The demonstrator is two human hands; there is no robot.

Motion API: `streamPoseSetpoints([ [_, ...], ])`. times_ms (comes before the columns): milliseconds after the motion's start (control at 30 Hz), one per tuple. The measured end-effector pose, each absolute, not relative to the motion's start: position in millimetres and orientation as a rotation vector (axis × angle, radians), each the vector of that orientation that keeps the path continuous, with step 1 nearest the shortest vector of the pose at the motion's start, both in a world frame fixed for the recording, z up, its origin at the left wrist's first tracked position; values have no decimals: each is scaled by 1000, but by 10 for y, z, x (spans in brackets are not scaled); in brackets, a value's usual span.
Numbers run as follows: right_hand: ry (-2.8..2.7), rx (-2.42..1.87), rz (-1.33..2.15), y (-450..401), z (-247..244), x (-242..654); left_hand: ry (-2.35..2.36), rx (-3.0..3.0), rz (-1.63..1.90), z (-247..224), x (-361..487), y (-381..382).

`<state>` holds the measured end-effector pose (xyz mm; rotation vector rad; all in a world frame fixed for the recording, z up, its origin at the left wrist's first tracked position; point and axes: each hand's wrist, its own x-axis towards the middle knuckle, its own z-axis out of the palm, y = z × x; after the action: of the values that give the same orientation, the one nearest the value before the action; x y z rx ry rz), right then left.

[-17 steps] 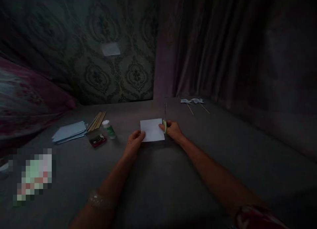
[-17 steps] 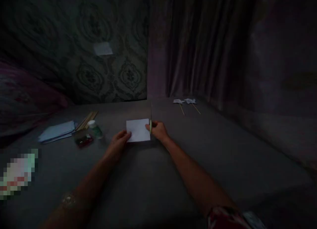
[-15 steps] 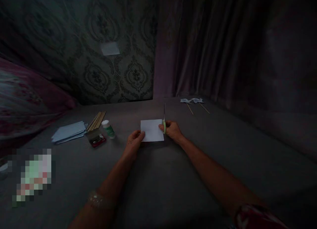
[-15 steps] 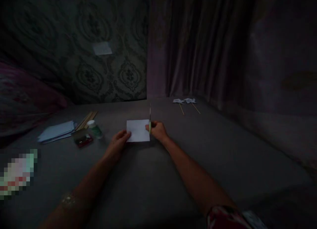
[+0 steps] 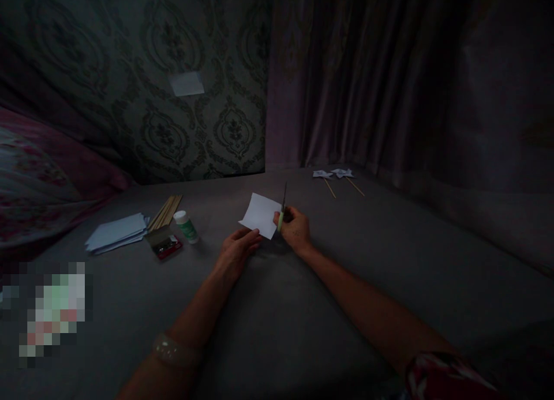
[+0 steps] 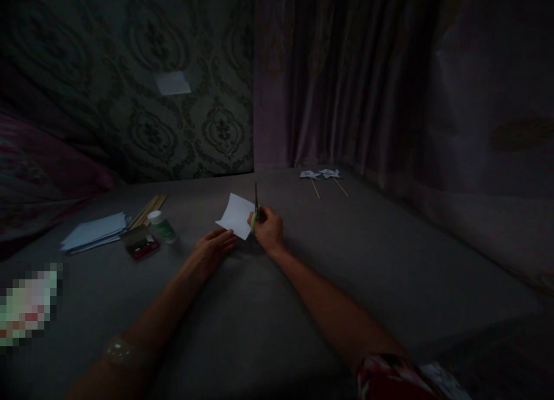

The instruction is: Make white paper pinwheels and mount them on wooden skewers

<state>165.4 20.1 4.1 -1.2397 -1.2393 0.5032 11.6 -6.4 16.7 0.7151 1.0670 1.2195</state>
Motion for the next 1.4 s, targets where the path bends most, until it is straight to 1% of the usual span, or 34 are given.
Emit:
streamPoseSetpoints([
  [300, -1138, -1161, 654, 180, 44, 1618, 1082, 665, 1270, 184, 205, -90],
  [400, -1151, -1192, 690, 137, 82, 1627, 1072, 652, 1356, 201, 153, -66],
  [500, -1264, -1278, 791, 72, 122, 1625, 1002, 623, 1469, 259, 55, -33],
  [667, -1627, -1326, 1017, -83, 178, 1553, 927, 586, 1598, 378, -42, 22],
  [833, -1917, -1402, 942, -165, 185, 1501, 948, 619, 1614, 438, 10, 81],
  [1000, -1950, -1445, 852, -134, 136, 1525, 941, 708, 1558, 447, 90, 131],
  [1400, -1886, -1265, 1079, -93, 142, 1618, 952, 676, 1573, 379, 215, 79],
])
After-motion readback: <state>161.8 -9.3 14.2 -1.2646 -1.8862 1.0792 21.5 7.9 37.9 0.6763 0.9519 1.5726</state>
